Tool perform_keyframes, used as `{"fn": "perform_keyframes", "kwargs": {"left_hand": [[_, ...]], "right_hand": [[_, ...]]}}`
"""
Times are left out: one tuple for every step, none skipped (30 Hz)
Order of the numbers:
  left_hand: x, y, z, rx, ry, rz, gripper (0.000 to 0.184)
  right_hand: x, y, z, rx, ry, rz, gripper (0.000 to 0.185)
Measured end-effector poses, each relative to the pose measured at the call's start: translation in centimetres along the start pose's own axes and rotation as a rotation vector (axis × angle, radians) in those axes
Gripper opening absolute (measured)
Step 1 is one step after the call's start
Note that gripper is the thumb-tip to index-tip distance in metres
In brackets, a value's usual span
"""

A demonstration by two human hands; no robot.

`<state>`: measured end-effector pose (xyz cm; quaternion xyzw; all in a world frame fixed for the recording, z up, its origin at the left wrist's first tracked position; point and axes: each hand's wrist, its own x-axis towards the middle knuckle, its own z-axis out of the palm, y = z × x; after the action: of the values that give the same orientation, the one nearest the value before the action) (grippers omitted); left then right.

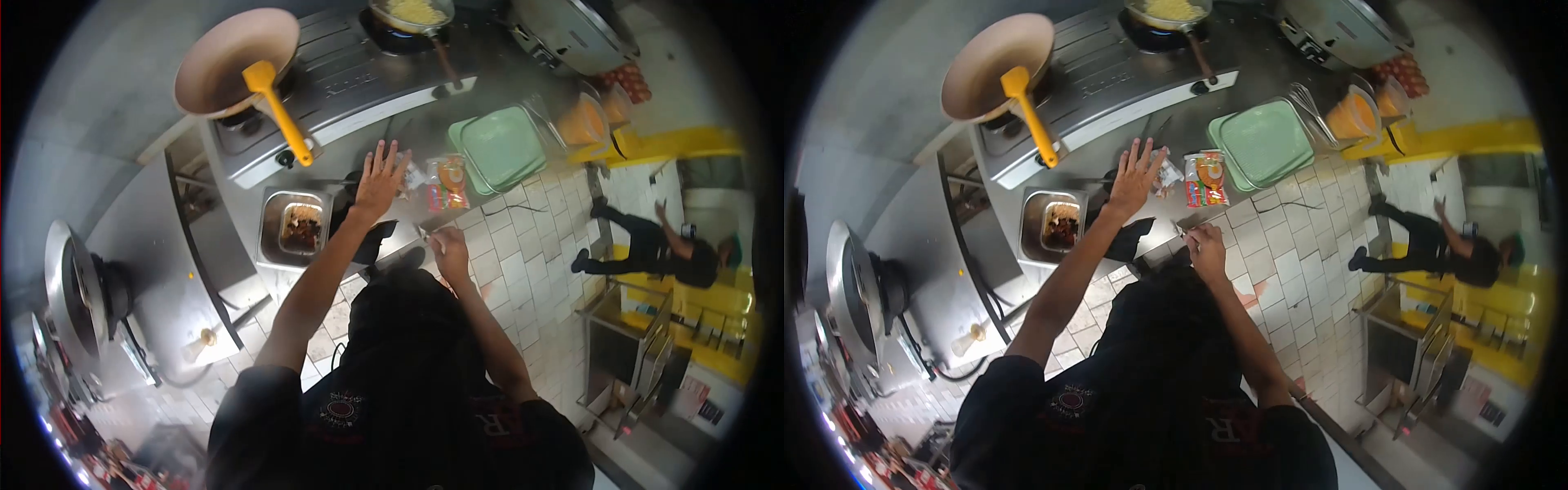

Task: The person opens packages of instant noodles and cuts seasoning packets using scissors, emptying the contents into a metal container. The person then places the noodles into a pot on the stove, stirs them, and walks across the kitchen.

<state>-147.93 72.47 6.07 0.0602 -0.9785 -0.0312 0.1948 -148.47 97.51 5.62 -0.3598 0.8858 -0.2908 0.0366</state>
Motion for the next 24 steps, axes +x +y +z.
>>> {"fn": "perform_keyframes", "kwargs": {"left_hand": [[0.5,-0.5,0.8,-0.003,-0.038,0.072,0.052],[1.1,-0.7,1.6,-0.006,-0.036,0.098,0.052],[1.5,-0.7,2.2,-0.085,-0.115,0.091,0.054],[1.9,-0.9,2.8,-0.161,-0.196,0.087,0.056],[2.3,-0.8,2.6,-0.213,-0.23,0.079,0.061],[2.5,-0.8,2.6,-0.213,-0.236,0.109,0.061],[2.5,-0.7,2.5,-0.295,-0.272,0.048,0.065],[2.5,-0.5,2.4,-0.373,-0.309,-0.015,0.07],[2.4,0.0,2.3,-0.463,-0.208,-0.059,0.066],[2.2,0.5,2.2,-0.457,-0.211,-0.036,0.066],[1.8,1.1,1.6,-0.656,-0.184,-0.139,0.07],[1.3,1.6,1.3,-0.852,-0.154,-0.246,0.073],[0.9,2.5,1.5,-0.947,-0.102,-0.238,0.081],[0.9,3.7,0.2,-0.936,-0.102,-0.232,0.081],[1.2,5.2,-1.8,-0.974,-0.168,-0.269,0.083],[1.3,6.7,-3.0,-1.013,-0.232,-0.311,0.085],[1.3,8.3,-3.2,-1.006,-0.189,-0.269,0.085],[1.6,10.0,-4.1,-0.997,-0.182,-0.272,0.085],[2.0,11.9,-4.9,-1.059,-0.171,-0.243,0.086],[2.2,13.8,-5.4,-1.124,-0.162,-0.212,0.088],[2.2,15.7,-5.2,-1.026,-0.174,-0.211,0.091],[2.1,17.7,-5.0,-1.027,-0.172,-0.215,0.091],[2.0,19.8,-4.8,-1.075,-0.219,-0.219,0.092],[2.5,21.7,-4.5,-1.118,-0.268,-0.207,0.094]], "right_hand": [[-0.8,0.0,-0.7,0.064,0.026,0.059,0.011],[-1.4,0.0,-1.3,0.129,0.052,0.116,0.011],[-2.0,0.0,-2.0,0.182,0.096,0.146,0.013],[-2.2,0.0,-2.5,0.185,0.118,0.165,0.013],[-2.2,-0.3,-3.3,0.313,0.124,0.278,0.014],[-2.3,-0.8,-4.3,0.443,0.13,0.389,0.015],[-2.0,-1.3,-4.9,0.491,0.23,0.41,0.017],[-1.6,-1.6,-5.9,0.496,0.25,0.428,0.017],[-0.9,-1.7,-7.0,0.532,0.243,0.451,0.017],[0.0,-1.8,-8.1,0.569,0.235,0.469,0.018],[0.8,-2.0,-9.2,0.593,0.231,0.452,0.016],[1.6,-2.2,-10.2,0.603,0.244,0.453,0.016],[2.4,-2.3,-11.2,0.631,0.233,0.38,0.014],[3.1,-2.2,-12.1,0.657,0.217,0.305,0.013],[3.8,-2.0,-12.9,0.639,0.231,0.215,0.012],[4.4,-2.1,-14.0,0.648,0.232,0.207,0.012],[5.0,-2.1,-15.2,0.62,0.271,0.082,0.013],[5.3,-1.8,-16.1,0.588,0.31,-0.043,0.014],[5.4,-1.0,-16.5,0.593,0.31,-0.051,0.014],[5.2,0.1,-17.0,0.55,0.296,-0.061,0.014],[4.8,1.2,-17.5,0.505,0.281,-0.069,0.014],[4.1,2.5,-18.0,0.505,0.277,-0.071,0.014],[3.3,3.6,-18.6,0.547,0.186,0.026,0.016],[3.0,4.8,-19.4,0.589,0.111,0.122,0.02]]}}
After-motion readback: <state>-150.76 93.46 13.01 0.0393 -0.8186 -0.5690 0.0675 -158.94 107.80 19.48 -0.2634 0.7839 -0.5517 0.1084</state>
